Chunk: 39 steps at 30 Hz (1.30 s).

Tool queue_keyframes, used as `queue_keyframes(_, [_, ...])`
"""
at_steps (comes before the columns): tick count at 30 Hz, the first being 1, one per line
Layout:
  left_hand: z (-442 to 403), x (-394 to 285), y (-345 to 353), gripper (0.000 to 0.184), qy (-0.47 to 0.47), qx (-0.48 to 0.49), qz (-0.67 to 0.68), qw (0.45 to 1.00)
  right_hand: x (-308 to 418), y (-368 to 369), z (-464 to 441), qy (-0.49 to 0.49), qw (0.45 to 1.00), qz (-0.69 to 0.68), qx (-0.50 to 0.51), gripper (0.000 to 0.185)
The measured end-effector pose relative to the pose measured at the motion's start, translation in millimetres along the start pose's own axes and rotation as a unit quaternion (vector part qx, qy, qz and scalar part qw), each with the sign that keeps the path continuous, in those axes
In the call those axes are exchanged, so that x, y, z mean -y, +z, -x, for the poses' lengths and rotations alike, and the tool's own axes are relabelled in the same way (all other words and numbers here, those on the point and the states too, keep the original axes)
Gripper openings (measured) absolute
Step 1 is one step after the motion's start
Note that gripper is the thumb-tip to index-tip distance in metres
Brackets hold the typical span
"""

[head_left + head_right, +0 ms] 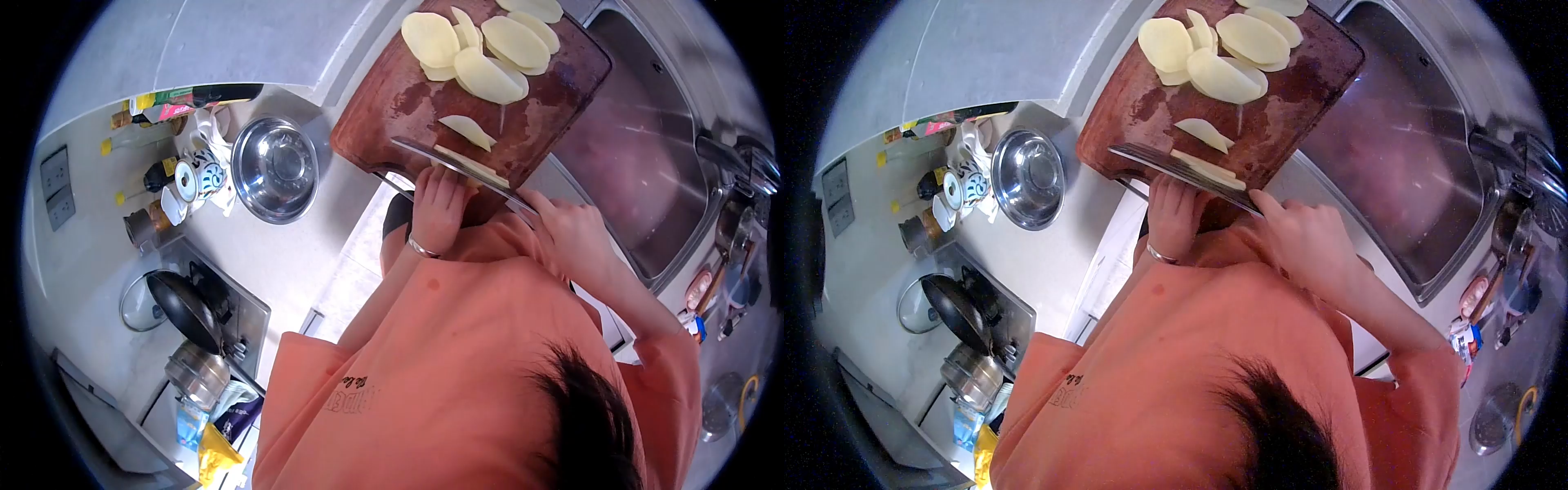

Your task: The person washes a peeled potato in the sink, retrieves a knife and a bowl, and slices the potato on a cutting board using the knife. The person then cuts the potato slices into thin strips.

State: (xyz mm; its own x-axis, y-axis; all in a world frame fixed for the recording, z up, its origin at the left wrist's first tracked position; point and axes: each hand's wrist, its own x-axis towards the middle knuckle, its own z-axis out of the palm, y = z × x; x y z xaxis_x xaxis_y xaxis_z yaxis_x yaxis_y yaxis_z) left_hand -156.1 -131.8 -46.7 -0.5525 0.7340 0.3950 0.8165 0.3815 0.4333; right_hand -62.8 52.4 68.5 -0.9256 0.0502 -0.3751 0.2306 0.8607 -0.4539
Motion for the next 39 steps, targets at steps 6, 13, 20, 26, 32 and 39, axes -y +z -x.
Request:
queue_keyframes(6, [1,1,2,0.028,0.009,-0.023,0.007,1.000,1,-6,2,-0.007,1.000,0.003,0.017,0.031])
queue_keyframes(13, [-3,-2,-3,0.034,-0.007,0.003,-0.010,1.000,-2,16,-30,0.037,0.997,-0.022,0.059,0.022])
queue_keyframes(20, [-3,0,-1,0.042,-0.015,-0.016,-0.002,1.000,-22,14,-46,0.027,0.980,-0.197,-0.032,0.026])
queue_keyframes(26, [1,1,0,0.036,-0.010,-0.014,0.001,1.000,-5,-2,-15,-0.008,0.999,-0.036,0.024,0.036])
queue_keyframes(32, [1,2,0,0.028,0.006,-0.021,-0.005,1.000,7,-12,-3,-0.004,1.000,-0.016,0.006,0.043])
queue_keyframes(39, [1,2,0,0.024,0.006,-0.028,-0.007,1.000,4,1,-10,-0.013,1.000,0.000,0.019,0.046])
